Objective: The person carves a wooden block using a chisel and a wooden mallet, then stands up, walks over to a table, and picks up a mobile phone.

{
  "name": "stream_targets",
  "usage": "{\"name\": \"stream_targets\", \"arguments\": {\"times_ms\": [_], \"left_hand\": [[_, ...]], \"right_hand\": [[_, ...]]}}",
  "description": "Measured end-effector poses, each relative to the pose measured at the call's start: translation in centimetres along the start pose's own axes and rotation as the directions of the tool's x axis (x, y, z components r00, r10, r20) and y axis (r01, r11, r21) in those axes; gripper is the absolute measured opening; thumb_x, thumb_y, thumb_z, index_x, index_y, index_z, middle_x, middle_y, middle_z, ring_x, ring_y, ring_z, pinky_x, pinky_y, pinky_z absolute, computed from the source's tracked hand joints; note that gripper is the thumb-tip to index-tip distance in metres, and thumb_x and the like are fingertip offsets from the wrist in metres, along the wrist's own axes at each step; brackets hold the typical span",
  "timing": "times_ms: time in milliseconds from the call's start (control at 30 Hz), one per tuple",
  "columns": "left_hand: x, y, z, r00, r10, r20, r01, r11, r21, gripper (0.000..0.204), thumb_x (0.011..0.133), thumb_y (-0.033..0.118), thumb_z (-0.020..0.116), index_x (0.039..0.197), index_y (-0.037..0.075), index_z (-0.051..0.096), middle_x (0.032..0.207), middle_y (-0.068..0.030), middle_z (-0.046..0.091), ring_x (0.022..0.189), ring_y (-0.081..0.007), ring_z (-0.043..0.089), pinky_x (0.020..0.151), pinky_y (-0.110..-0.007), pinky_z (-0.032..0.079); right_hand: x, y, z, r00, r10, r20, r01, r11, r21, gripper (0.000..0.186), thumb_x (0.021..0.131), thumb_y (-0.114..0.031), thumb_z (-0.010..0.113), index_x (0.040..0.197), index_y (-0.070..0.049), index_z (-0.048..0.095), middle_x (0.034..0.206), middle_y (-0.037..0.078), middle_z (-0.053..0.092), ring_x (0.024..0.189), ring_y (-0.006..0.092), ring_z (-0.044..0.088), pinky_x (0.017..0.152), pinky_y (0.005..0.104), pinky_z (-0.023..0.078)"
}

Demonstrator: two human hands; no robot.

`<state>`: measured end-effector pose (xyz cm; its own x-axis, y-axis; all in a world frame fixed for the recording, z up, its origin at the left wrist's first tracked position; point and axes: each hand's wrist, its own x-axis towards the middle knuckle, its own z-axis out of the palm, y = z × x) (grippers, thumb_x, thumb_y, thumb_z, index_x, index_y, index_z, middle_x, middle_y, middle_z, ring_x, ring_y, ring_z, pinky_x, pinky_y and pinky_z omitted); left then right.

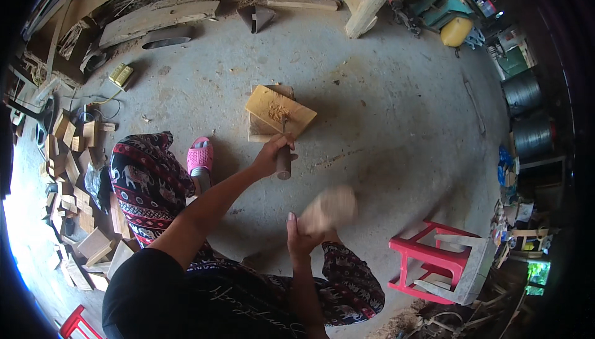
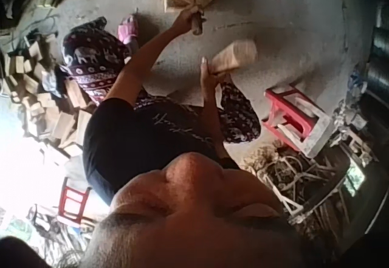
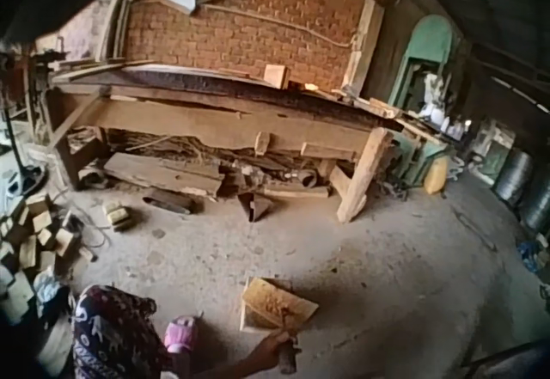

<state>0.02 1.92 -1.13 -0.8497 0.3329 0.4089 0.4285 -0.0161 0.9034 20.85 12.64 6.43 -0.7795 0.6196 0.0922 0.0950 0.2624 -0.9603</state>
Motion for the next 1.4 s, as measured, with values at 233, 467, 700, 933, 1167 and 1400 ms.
{"name": "stream_targets", "arguments": {"times_ms": [233, 467, 700, 933, 1167, 1400], "left_hand": [[-0.7, -0.8, -0.8, 0.995, 0.087, -0.058, -0.086, 0.996, 0.018, 0.032, 0.073, -0.002, 0.074, 0.097, 0.005, 0.053, 0.109, -0.0137, 0.054, 0.098, -0.0331, 0.056, 0.089, -0.037, 0.046], [3.8, -0.5, -2.6, 0.955, -0.173, -0.24, -0.094, 0.592, -0.801, 0.029, 0.078, 0.007, 0.075, 0.099, 0.007, 0.056, 0.109, -0.0071, 0.055, 0.101, -0.0188, 0.055, 0.087, -0.031, 0.046], [7.6, 1.4, -7.6, 0.857, -0.352, -0.377, 0.197, 0.899, -0.391, 0.028, 0.08, 0.02, 0.08, 0.091, 0.006, 0.058, 0.083, 0.0005, 0.06, 0.079, -0.0105, 0.057, 0.073, -0.027, 0.047], [9.7, 0.0, -9.6, 0.839, -0.48, -0.256, 0.327, 0.821, -0.467, 0.03, 0.08, 0.025, 0.08, 0.089, 0.005, 0.061, 0.08, -0.0007, 0.062, 0.075, -0.0107, 0.061, 0.063, -0.028, 0.053], [12.7, -2.5, -11.3, 0.493, -0.707, -0.507, 0.514, 0.707, -0.485, 0.04, 0.076, 0.036, 0.081, 0.084, 0.002, 0.061, 0.072, -0.0085, 0.064, 0.061, -0.0172, 0.065, 0.053, -0.032, 0.059], [9.5, -2.3, -9.4, 0.483, -0.624, -0.614, 0.205, 0.762, -0.614, 0.035, 0.081, 0.029, 0.077, 0.092, 0.004, 0.054, 0.077, -0.0078, 0.061, 0.064, -0.0169, 0.063, 0.058, -0.034, 0.059]], "right_hand": [[0.4, 3.0, 0.4, 0.962, 0.147, 0.229, -0.11, 0.98, -0.165, 0.042, 0.073, -0.02, 0.082, 0.095, 0.001, 0.054, 0.081, 0.011, 0.062, 0.072, 0.0169, 0.058, 0.064, 0.0344, 0.049], [1.4, -0.9, -0.4, 0.926, 0.288, 0.244, -0.289, 0.957, -0.032, 0.04, 0.077, -0.015, 0.08, 0.099, -0.001, 0.05, 0.081, 0.007, 0.059, 0.062, 0.0115, 0.055, 0.049, 0.0283, 0.045], [2.0, -2.6, 0.8, 0.862, 0.451, 0.231, -0.483, 0.869, 0.106, 0.045, 0.076, -0.014, 0.08, 0.105, -0.003, 0.046, 0.079, 0.005, 0.056, 0.054, 0.0103, 0.051, 0.043, 0.0239, 0.044], [2.6, -2.3, 0.0, 0.856, 0.477, 0.198, -0.509, 0.844, 0.168, 0.048, 0.077, -0.014, 0.078, 0.111, -0.003, 0.046, 0.079, 0.005, 0.054, 0.056, 0.0116, 0.052, 0.044, 0.0264, 0.046], [2.4, -2.0, 0.4, 0.847, 0.468, 0.25, -0.509, 0.851, 0.13, 0.047, 0.077, -0.017, 0.078, 0.108, 0.0, 0.048, 0.076, 0.006, 0.056, 0.052, 0.0121, 0.053, 0.043, 0.026, 0.046], [2.8, -1.3, 0.4, 0.833, 0.484, 0.269, -0.524, 0.845, 0.103, 0.048, 0.075, -0.02, 0.079, 0.106, -0.004, 0.047, 0.077, 0.004, 0.053, 0.054, 0.0119, 0.051, 0.041, 0.0271, 0.045]]}}
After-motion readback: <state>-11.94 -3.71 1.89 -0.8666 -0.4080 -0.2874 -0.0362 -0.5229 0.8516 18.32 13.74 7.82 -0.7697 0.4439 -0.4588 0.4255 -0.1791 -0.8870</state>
